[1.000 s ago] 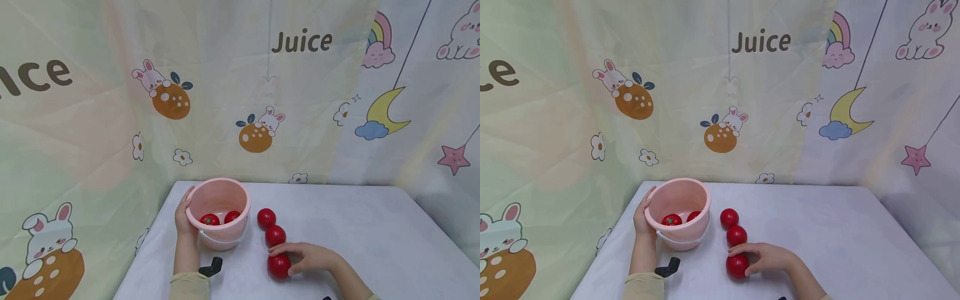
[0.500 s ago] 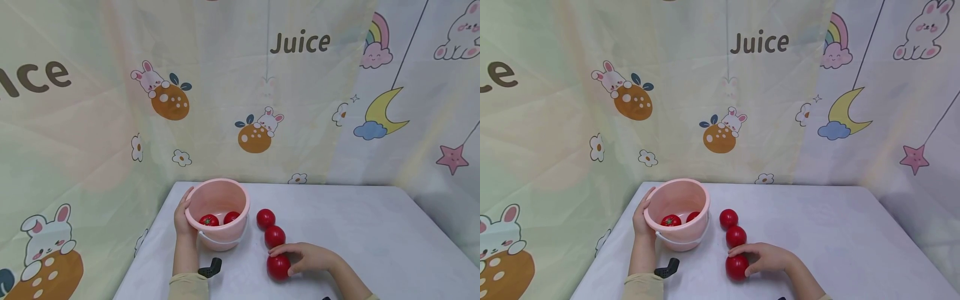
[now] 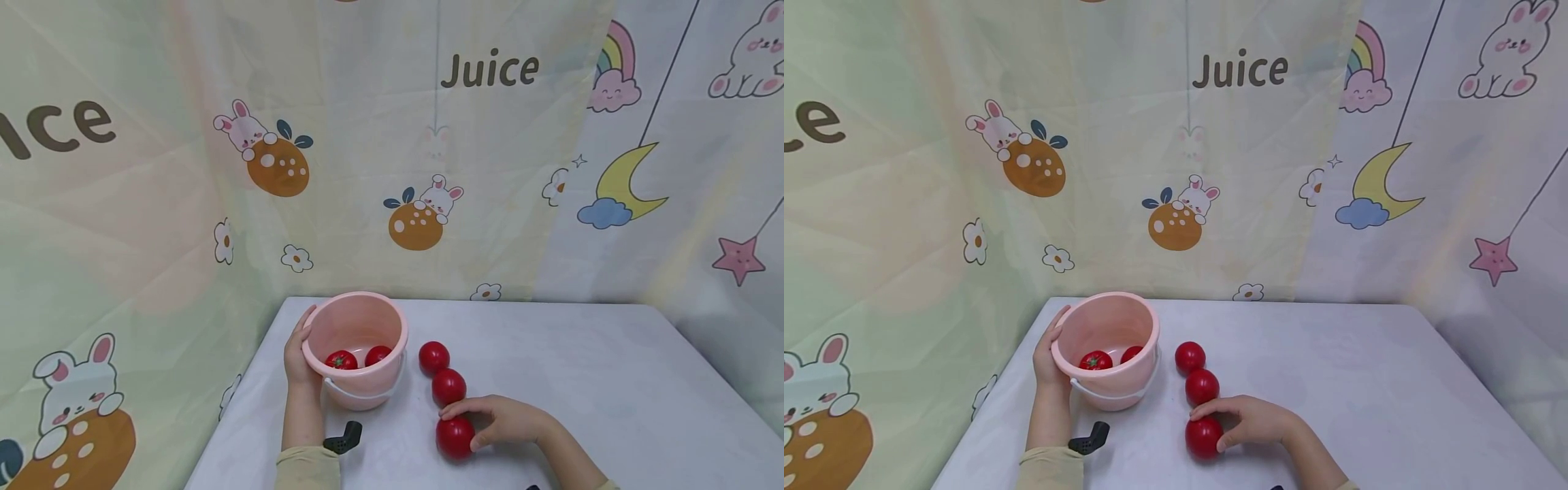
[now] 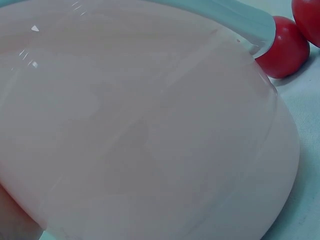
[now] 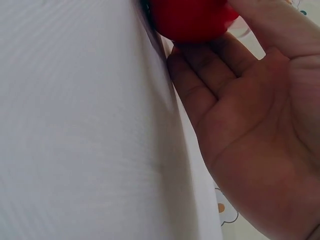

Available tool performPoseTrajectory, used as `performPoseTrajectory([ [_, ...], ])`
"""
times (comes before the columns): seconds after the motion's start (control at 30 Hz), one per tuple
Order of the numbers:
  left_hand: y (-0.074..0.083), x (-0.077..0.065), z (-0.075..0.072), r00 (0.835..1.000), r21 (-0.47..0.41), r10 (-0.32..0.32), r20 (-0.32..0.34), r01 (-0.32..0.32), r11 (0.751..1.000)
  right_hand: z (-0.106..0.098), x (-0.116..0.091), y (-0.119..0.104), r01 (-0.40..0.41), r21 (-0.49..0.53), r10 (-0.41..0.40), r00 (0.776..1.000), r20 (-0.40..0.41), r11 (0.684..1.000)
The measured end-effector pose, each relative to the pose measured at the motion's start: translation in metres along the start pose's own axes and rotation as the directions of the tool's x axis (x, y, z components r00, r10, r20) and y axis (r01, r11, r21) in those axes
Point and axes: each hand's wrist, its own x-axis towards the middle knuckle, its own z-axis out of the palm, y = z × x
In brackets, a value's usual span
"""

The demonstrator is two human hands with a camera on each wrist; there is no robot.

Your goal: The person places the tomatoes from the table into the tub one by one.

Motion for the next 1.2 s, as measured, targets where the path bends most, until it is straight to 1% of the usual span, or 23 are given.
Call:
performPoseTrajectory([
  [0.17,0.000,0.000,0.000,1.000,0.000,0.000,0.010,-0.001,1.000,-0.002,-0.002,-0.007,-0.015,-0.004,0.015,1.000,0.003,1.000],
  [0.27,0.001,0.000,0.000,1.000,-0.008,-0.004,0.012,0.004,1.000,-0.004,-0.003,-0.013,-0.019,0.016,0.019,1.000,0.004,1.000],
  [0.4,0.001,0.000,0.000,1.000,-0.017,-0.004,0.010,0.005,1.000,-0.010,-0.003,-0.025,0.020,0.043,-0.021,1.000,0.012,0.999],
  [0.6,0.000,0.000,0.000,1.000,-0.012,-0.007,0.007,0.007,1.000,-0.021,-0.001,-0.041,0.058,0.032,-0.059,0.998,0.016,0.998],
  [0.77,0.001,0.000,0.000,1.000,-0.006,-0.007,0.010,0.007,1.000,-0.032,0.002,-0.051,0.106,0.035,-0.107,0.994,0.021,0.994],
  [0.93,0.000,0.000,0.000,1.000,-0.001,-0.011,0.014,0.011,1.000,-0.041,0.005,-0.060,0.145,0.008,-0.145,0.989,0.020,0.989],
  [1.2,-0.001,0.001,-0.002,1.000,-0.010,-0.003,0.012,0.003,1.000,-0.058,0.010,-0.080,0.169,-0.029,-0.169,0.985,-0.017,0.985],
])
